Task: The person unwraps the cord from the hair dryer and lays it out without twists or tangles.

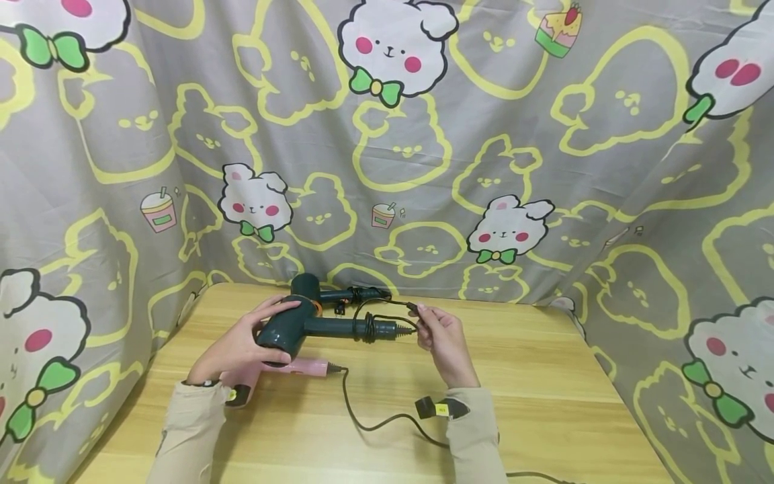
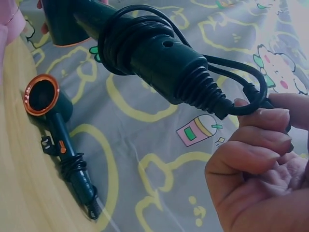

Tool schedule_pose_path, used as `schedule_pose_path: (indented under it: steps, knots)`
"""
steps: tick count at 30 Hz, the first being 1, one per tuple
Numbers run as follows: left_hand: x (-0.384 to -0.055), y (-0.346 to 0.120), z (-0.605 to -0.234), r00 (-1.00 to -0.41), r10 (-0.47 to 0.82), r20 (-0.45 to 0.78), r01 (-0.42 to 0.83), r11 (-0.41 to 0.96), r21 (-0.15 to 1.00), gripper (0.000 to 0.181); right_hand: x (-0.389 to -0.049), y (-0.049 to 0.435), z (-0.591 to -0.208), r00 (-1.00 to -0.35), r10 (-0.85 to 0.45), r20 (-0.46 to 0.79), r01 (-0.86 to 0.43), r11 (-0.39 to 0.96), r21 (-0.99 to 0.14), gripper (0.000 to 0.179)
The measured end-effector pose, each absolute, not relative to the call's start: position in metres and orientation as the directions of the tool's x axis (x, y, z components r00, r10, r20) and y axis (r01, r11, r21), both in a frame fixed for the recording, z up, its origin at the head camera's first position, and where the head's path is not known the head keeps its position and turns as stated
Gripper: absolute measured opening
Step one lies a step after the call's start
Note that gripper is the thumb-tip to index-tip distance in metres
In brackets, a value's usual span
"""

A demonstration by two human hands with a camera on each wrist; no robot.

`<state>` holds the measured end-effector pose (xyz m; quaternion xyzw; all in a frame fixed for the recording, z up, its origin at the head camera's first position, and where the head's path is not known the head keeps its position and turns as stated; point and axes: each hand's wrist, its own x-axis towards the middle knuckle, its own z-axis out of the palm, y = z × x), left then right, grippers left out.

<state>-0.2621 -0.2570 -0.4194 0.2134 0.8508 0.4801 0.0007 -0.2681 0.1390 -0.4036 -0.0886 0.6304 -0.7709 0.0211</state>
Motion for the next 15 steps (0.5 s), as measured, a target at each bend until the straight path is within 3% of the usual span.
schedule_pose_path:
  steps: [15]
  knots:
    - [-0.2636, -0.2642, -0.4202, -0.901, 0.361, 0.241, 0.394, 0.449, 0.802, 0.088, -0.2582, 0.1433, -0.3937, -0.955, -0.223, 0.194, -0.157, -0.171, -0.973, 0.032]
